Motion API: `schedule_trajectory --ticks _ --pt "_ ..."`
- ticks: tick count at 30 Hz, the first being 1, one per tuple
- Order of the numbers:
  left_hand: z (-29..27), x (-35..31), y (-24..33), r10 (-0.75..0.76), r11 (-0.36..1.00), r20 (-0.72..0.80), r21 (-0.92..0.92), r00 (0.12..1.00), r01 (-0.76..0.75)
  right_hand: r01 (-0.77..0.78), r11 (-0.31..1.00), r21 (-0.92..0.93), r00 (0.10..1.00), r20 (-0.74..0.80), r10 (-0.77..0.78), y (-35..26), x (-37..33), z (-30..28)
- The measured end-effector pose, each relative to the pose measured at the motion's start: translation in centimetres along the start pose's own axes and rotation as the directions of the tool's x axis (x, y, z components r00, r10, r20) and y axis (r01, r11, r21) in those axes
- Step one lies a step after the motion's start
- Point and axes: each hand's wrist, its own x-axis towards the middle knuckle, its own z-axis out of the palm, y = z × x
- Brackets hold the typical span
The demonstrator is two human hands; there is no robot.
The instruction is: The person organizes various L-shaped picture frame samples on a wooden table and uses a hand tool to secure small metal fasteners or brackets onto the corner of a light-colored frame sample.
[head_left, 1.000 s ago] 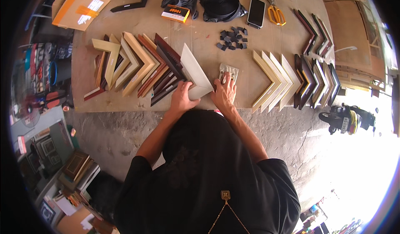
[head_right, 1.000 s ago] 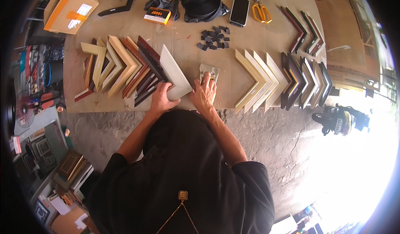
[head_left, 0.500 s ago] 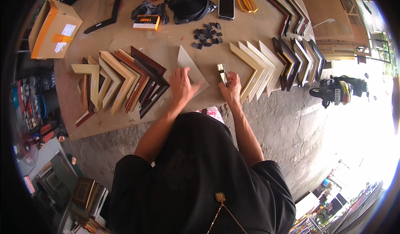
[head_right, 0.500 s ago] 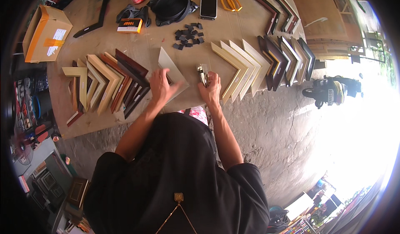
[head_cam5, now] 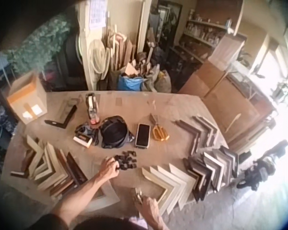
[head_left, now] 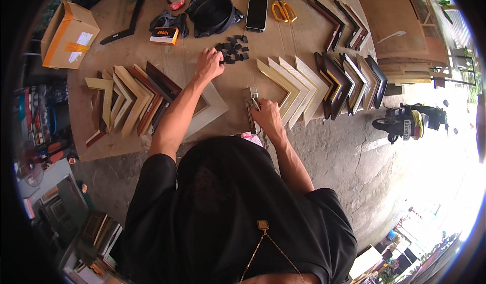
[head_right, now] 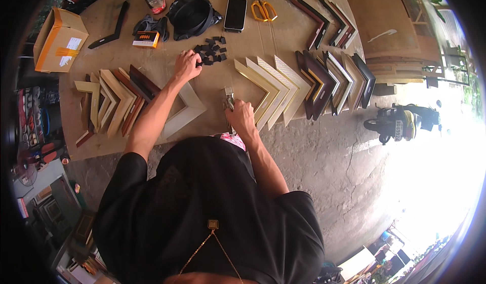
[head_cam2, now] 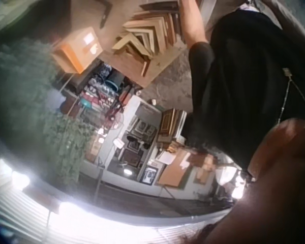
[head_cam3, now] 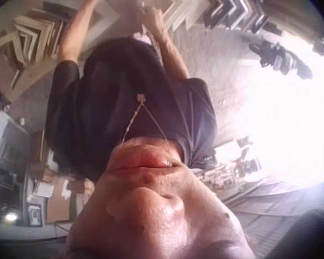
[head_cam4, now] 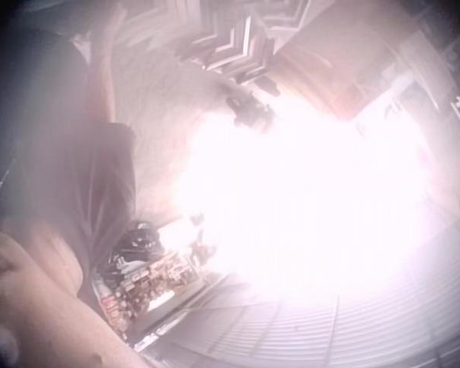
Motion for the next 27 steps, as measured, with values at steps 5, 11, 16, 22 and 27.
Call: schedule_trajectory --ticks 5,11,16,22,27 --pt "0.0 -0.3 0.4 0.107 0.994 -0.098 -0.011 0.989 -0.108 0.070 0.997 -0.012 0.991 -0.111 -0.071 1.4 0.5 2.7" --pt "-0.1 -1.1 1.1 0.072 0.997 0.013 0.040 0.997 -0.072 -0.078 0.996 -0.042 0.989 0.123 0.083 1.7 1.5 2.9" --pt "-0.2 -1.2 0.8 0.215 0.968 -0.009 0.134 0.977 -0.212 -0.216 0.976 -0.013 0.945 0.248 0.213 0.4 2.0 1.7" --pt "0.3 -2.5 0.8 0.211 0.971 -0.002 0.119 0.978 -0.209 -0.202 0.978 -0.059 0.965 0.161 0.209 0.4 1.8 2.9" --pt "-0.1 -2.6 1.1 0.158 0.982 0.044 0.094 0.986 -0.161 -0.175 0.985 -0.006 0.976 0.131 0.174 1.0 1.7 3.3"
